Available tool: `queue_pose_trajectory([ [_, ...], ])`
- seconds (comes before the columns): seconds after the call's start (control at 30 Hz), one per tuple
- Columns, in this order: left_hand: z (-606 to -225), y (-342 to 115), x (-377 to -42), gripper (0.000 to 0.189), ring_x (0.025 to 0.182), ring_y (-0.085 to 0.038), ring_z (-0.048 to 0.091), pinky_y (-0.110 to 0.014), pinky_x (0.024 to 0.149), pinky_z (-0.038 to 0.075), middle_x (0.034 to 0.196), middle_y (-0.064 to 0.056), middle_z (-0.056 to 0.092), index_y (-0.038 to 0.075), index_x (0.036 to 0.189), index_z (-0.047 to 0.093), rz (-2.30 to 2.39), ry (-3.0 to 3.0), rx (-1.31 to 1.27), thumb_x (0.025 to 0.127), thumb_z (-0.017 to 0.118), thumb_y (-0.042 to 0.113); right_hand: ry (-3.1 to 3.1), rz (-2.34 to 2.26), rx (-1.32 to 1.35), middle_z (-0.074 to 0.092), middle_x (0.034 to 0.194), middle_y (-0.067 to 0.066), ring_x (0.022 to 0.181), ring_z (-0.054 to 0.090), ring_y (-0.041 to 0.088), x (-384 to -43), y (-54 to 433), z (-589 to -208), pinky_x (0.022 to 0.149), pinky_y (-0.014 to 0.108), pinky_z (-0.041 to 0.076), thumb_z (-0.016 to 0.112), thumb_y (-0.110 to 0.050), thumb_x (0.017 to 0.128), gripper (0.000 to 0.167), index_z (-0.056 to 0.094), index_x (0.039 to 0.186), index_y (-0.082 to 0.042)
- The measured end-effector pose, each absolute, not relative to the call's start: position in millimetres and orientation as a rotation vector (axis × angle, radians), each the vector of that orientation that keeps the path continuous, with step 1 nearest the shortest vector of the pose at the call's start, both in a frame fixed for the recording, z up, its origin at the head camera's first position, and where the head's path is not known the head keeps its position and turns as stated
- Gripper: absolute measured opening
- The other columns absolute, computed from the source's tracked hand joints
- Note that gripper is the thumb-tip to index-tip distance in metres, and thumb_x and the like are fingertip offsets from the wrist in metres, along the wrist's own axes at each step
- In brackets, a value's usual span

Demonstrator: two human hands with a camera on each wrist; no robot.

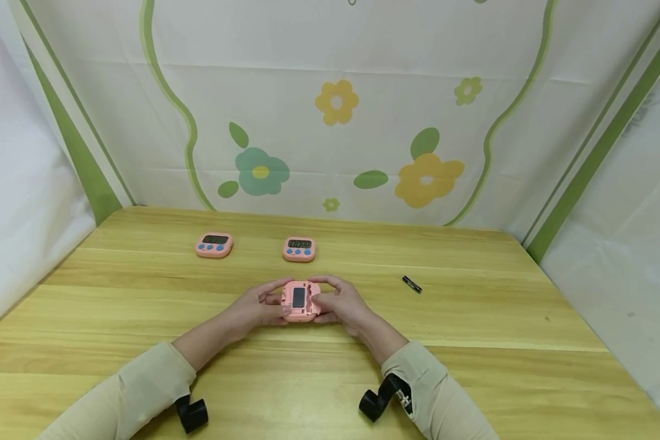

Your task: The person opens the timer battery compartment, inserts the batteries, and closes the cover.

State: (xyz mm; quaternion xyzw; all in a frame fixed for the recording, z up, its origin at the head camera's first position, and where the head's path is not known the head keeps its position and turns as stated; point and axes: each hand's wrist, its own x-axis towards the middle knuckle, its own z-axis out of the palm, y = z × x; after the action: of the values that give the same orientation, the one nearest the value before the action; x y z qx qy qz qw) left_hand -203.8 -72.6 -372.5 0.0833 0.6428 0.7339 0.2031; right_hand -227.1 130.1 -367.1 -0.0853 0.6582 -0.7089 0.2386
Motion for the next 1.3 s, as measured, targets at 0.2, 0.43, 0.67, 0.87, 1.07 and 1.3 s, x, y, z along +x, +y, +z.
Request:
queue_pose_trajectory([
  [0.2, -373.8, -73.0, -204.3, 0.061, 0.08, -0.026, 0.059, -0.036, 0.073, 0.049, 0.104, -0.023, 0.053, 0.007, 0.132, 0.034, 2.06, 1.777, 0.201, 0.078, 0.057, -0.007, 1.897, -1.946, -0.206, 0.061, 0.083, 0.013, 0.063, 0.058, 0.019, -228.6, 131.6, -364.5, 0.056, 0.031, 0.052, 0.057, 0.001, 0.076, 0.042, 0.048, 0.117, 0.002],
  [0.43, -372.7, -73.4, -203.7, 0.061, 0.081, -0.025, 0.058, -0.036, 0.074, 0.049, 0.103, -0.022, 0.054, 0.007, 0.132, 0.034, 2.061, 1.775, 0.197, 0.078, 0.057, -0.006, 1.957, -1.926, -0.175, 0.059, 0.083, 0.012, 0.067, 0.058, 0.019, -230.8, 133.2, -361.0, 0.062, 0.033, 0.051, 0.059, 0.0, 0.078, 0.035, 0.052, 0.112, 0.004],
  [0.67, -370.8, -72.7, -202.5, 0.062, 0.079, -0.025, 0.059, -0.036, 0.073, 0.049, 0.101, -0.021, 0.055, 0.005, 0.133, 0.032, 2.065, 1.78, 0.207, 0.078, 0.057, -0.007, 2.033, -1.948, -0.065, 0.058, 0.077, 0.01, 0.059, 0.054, 0.015, -234.4, 137.1, -354.8, 0.057, 0.027, 0.05, 0.059, 0.0, 0.078, 0.026, 0.055, 0.103, 0.01],
  [0.87, -371.4, -71.6, -203.4, 0.062, 0.078, -0.024, 0.059, -0.036, 0.073, 0.049, 0.098, -0.019, 0.055, 0.005, 0.133, 0.032, 2.065, 1.783, 0.195, 0.078, 0.057, -0.006, 1.996, -2.035, 0.002, 0.058, 0.078, 0.011, 0.062, 0.057, 0.014, -241.2, 148.5, -348.1, 0.058, 0.023, 0.05, 0.052, 0.005, 0.082, 0.029, 0.049, 0.11, 0.013],
  [1.07, -372.0, -71.5, -204.4, 0.062, 0.078, -0.024, 0.059, -0.036, 0.073, 0.049, 0.098, -0.019, 0.056, 0.005, 0.133, 0.032, 2.066, 1.78, 0.194, 0.078, 0.057, -0.008, 1.91, -2.147, 0.022, 0.059, 0.081, 0.012, 0.068, 0.06, 0.017, -247.1, 157.7, -347.6, 0.067, 0.026, 0.051, 0.047, 0.007, 0.084, 0.033, 0.044, 0.116, 0.013],
  [1.3, -369.9, -72.8, -204.6, 0.063, 0.077, -0.024, 0.059, -0.036, 0.073, 0.049, 0.1, -0.02, 0.055, 0.004, 0.133, 0.031, 2.063, 1.771, 0.196, 0.077, 0.057, -0.008, 1.834, -2.22, 0.069, 0.061, 0.082, 0.011, 0.074, 0.062, 0.017, -253.6, 167.3, -351.5, 0.073, 0.027, 0.048, 0.045, 0.006, 0.085, 0.037, 0.038, 0.122, 0.012],
])
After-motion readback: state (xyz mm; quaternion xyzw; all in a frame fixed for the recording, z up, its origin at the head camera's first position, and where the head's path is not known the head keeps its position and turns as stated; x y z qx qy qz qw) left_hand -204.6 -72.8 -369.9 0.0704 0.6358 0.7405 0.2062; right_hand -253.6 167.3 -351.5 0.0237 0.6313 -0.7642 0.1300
